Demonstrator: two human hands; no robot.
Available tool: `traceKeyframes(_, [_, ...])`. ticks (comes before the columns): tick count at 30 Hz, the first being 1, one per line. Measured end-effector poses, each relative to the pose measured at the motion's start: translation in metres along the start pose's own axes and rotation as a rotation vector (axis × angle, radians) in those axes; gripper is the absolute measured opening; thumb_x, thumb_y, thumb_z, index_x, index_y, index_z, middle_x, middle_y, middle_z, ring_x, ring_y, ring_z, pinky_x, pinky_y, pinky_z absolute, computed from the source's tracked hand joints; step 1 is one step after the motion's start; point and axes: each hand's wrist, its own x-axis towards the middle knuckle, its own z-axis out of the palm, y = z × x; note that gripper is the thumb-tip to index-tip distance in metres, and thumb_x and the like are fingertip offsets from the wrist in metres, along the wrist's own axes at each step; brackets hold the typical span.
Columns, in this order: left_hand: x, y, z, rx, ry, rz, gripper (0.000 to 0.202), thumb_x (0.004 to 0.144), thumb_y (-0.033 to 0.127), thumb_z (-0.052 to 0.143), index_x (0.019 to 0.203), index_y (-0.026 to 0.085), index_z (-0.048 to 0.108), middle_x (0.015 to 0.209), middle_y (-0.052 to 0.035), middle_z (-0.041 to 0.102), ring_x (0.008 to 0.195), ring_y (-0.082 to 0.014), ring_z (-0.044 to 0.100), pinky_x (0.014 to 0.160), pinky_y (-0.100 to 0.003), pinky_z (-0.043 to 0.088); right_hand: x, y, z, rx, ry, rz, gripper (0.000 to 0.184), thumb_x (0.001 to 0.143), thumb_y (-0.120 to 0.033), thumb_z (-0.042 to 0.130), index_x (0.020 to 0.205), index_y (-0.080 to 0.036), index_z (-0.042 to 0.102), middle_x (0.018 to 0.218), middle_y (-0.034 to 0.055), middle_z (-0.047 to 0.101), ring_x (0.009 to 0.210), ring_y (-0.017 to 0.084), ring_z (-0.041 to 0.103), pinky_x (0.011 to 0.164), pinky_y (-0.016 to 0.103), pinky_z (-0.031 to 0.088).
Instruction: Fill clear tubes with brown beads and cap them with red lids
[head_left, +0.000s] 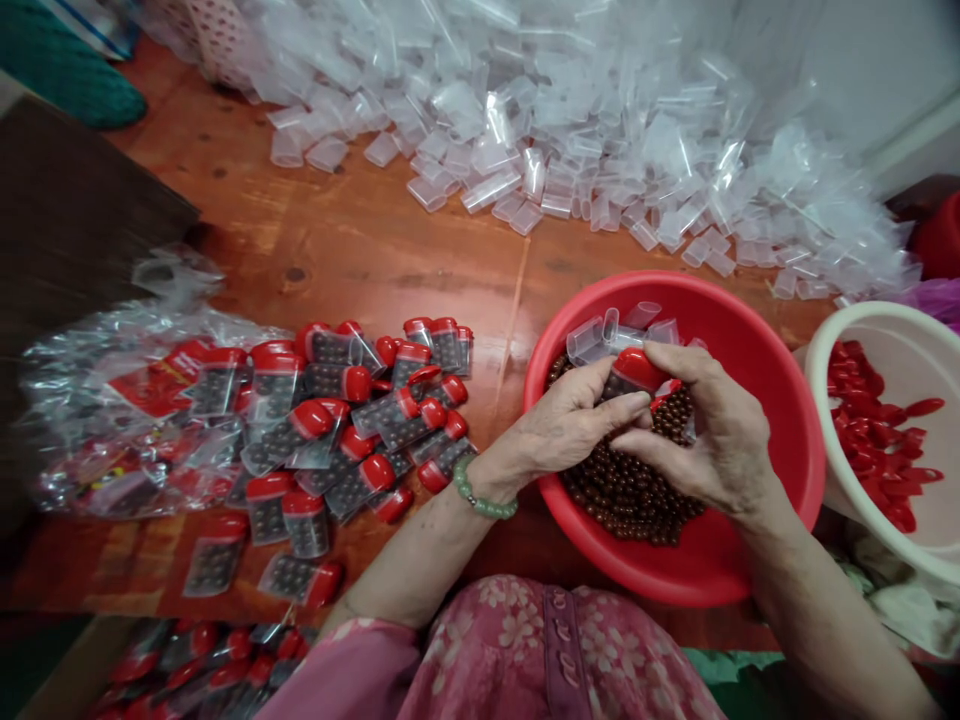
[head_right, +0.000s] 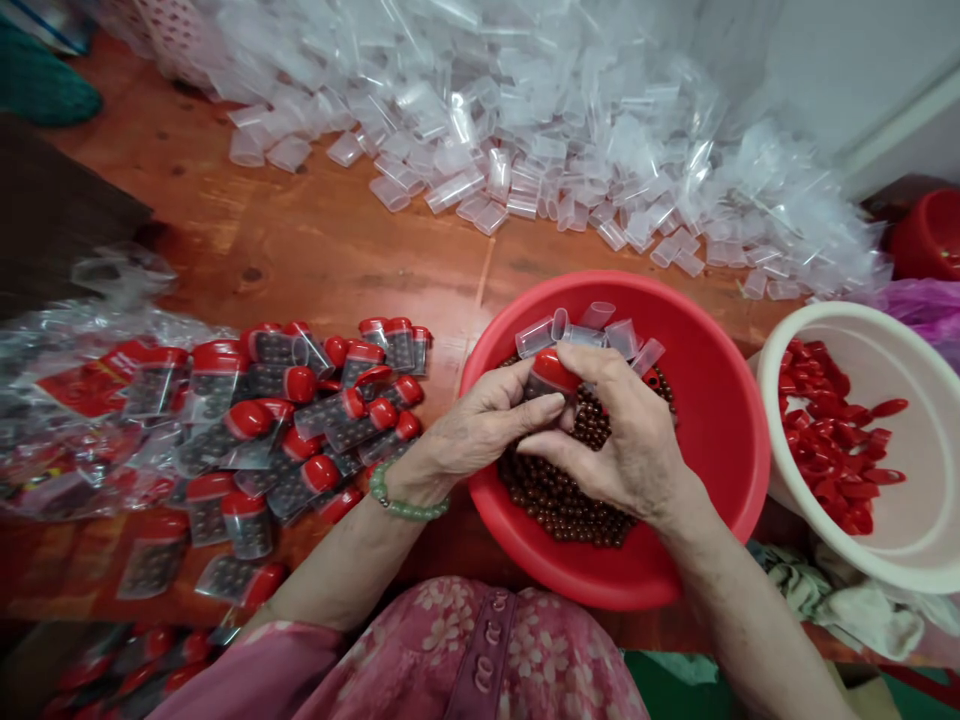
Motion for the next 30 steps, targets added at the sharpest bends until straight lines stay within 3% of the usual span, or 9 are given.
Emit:
traceKeyframes(3, [0.001,0.000,-0.001,-0.148,-0.020,-0.087,0.039,0.081,0.050,0.078,0.085,0.016,0.060,0.081,-0.0004,0.062,0.074,-0.0112,0.059,0.074,-0.026,0.047,0.001,0.001,0.003,-0.135,-0.076,-0.076,0.082,0.079,-0.041,0.080,0.147,-0.017,0.041,0.129,0.0202,0.065,0.120,0.037,0.064,0.097,0.054,0.056])
traceKeyframes(8, [0.002,0.000,-0.001,-0.216,-0.005,-0.098,0.039,0.078,0.047,0.082,0.080,0.014,0.062,0.078,-0.0003,0.062,0.076,-0.0105,0.058,0.079,-0.026,0.048,-0.001,0.000,0.011,-0.327,-0.027,-0.100,0.073,0.084,-0.030,0.070,0.148,-0.017,0.038,0.121,0.0191,0.068,0.107,0.034,0.068,0.088,0.050,0.057])
traceKeyframes(14, [0.003,0.001,-0.001,-0.233,-0.057,-0.095,0.042,0.077,0.049,0.083,0.078,0.014,0.059,0.075,0.0003,0.059,0.072,-0.0094,0.056,0.075,-0.025,0.047,-0.003,-0.001,0.013,-0.409,0.042,-0.150,0.070,0.082,-0.037,0.069,0.144,-0.017,0.043,0.111,0.0180,0.072,0.094,0.033,0.071,0.078,0.048,0.056])
traceKeyframes(19, [0.000,-0.001,-0.002,-0.260,-0.094,-0.134,0.040,0.077,0.048,0.083,0.082,0.014,0.063,0.077,-0.0004,0.061,0.072,-0.0097,0.059,0.073,-0.024,0.048,-0.003,-0.004,0.010,-0.419,0.036,-0.175,0.072,0.082,-0.039,0.072,0.144,-0.017,0.043,0.107,0.0157,0.073,0.093,0.031,0.071,0.078,0.047,0.056])
traceKeyframes(21, [0.000,-0.001,-0.003,-0.267,-0.080,-0.153,0.042,0.081,0.055,0.078,0.083,0.015,0.065,0.076,-0.0017,0.063,0.072,-0.0116,0.061,0.073,-0.026,0.049,-0.002,-0.003,0.011,-0.404,0.031,-0.176,0.074,0.081,-0.040,0.073,0.144,-0.016,0.042,0.108,0.0170,0.072,0.094,0.032,0.070,0.079,0.047,0.057])
traceKeyframes(25, [0.006,0.002,-0.001,-0.289,0.063,-0.180,0.050,0.090,0.066,0.058,0.088,0.018,0.070,0.077,-0.0060,0.068,0.089,-0.0228,0.068,0.080,-0.035,0.056,-0.001,-0.002,0.017,-0.373,0.009,-0.195,0.077,0.086,-0.039,0.072,0.150,-0.016,0.036,0.116,0.0187,0.071,0.104,0.032,0.069,0.083,0.046,0.058])
traceKeyframes(28, [0.010,0.002,0.000,-0.240,0.200,-0.135,0.037,0.089,0.054,0.061,0.089,0.018,0.070,0.082,-0.0053,0.071,0.099,-0.0241,0.069,0.089,-0.037,0.057,-0.001,-0.004,0.022,-0.397,0.011,-0.262,0.074,0.091,-0.035,0.065,0.153,-0.014,0.031,0.119,0.0192,0.071,0.105,0.030,0.069,0.082,0.044,0.058])
traceKeyframes(30, [0.007,-0.002,0.000,-0.131,0.325,-0.077,0.026,0.086,0.043,0.063,0.085,0.019,0.069,0.084,-0.0033,0.072,0.098,-0.0210,0.068,0.093,-0.035,0.056,-0.002,-0.008,0.024,-0.439,0.015,-0.289,0.065,0.093,-0.031,0.061,0.150,-0.010,0.035,0.118,0.0198,0.072,0.102,0.029,0.069,0.080,0.043,0.057])
